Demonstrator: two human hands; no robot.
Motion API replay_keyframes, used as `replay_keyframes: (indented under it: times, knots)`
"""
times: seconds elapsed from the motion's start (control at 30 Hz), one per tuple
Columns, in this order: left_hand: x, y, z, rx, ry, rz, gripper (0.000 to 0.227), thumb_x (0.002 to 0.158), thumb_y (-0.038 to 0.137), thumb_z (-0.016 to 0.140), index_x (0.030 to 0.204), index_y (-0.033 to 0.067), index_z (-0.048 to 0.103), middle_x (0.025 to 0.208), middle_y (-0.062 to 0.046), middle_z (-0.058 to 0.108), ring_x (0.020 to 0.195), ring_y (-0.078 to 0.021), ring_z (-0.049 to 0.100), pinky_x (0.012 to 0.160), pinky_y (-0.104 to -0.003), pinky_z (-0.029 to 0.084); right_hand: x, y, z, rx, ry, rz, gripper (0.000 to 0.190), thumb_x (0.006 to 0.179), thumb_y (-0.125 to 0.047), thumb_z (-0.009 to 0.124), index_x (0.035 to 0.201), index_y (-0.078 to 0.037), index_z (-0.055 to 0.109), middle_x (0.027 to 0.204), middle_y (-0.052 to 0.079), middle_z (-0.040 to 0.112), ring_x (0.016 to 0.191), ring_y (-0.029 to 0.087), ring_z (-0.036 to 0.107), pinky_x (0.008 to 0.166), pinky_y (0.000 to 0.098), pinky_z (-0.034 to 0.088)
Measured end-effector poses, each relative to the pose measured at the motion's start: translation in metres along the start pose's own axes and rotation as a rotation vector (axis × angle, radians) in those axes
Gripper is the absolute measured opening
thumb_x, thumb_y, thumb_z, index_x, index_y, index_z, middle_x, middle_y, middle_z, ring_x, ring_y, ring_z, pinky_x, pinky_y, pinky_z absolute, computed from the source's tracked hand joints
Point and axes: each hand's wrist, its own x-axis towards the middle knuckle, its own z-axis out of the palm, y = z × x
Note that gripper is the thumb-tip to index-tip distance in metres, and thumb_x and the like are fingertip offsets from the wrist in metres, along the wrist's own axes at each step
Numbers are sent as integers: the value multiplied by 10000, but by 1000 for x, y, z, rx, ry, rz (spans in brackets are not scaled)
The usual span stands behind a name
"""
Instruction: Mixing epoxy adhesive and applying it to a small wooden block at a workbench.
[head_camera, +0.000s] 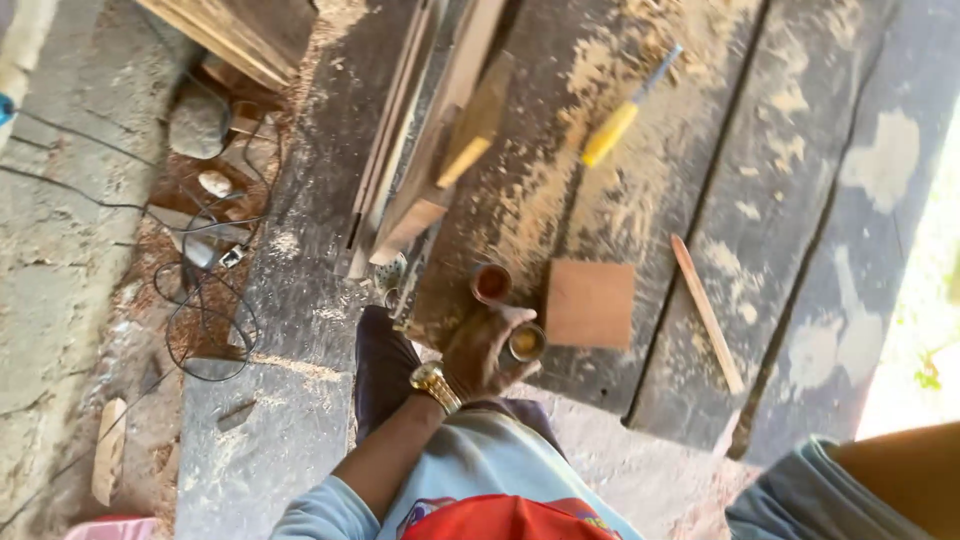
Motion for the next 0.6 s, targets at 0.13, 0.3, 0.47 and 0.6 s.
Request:
replay_keyframes:
  times: [0.13, 0.3, 0.47, 0.6]
  knots:
    - [-1, 1, 6, 7, 6, -96, 639, 787, 282, 879, 1318, 75, 589, 1260, -152, 673, 1186, -349, 656, 1040, -431, 524, -28, 85, -20, 10, -18, -36, 215, 1050, -230, 601, 1047, -16, 576, 767, 121, 654, 561, 208, 676, 483, 347, 578]
    - [-7, 6, 12, -8, 27, -123, 689, 775, 272, 900, 1352, 86, 572, 1287, -142, 668, 1236, -326, 639, 1075, -423, 524, -43, 148, 20, 16, -104, -74, 194, 1053, -221, 586, 1055, -28, 576, 755, 113, 650, 549, 195, 673, 480, 339, 577]
    - [-13, 9, 16, -10, 84, -182, 758, 793, 325, 906, 1382, 74, 500, 1316, -171, 627, 1244, -333, 619, 1057, -430, 513, -34, 199, 117, 5, -194, -143, 174, 1057, -213, 571, 1064, -39, 576, 743, 104, 647, 538, 181, 670, 477, 331, 575]
    - [-14, 11, 10, -12, 112, -190, 721, 807, 334, 894, 1369, 85, 518, 1306, -154, 645, 1224, -320, 647, 1035, -406, 536, -32, 196, 171, -274, -232, 51, 242, 975, -250, 626, 920, -15, 645, 601, 106, 695, 443, 185, 680, 394, 339, 572]
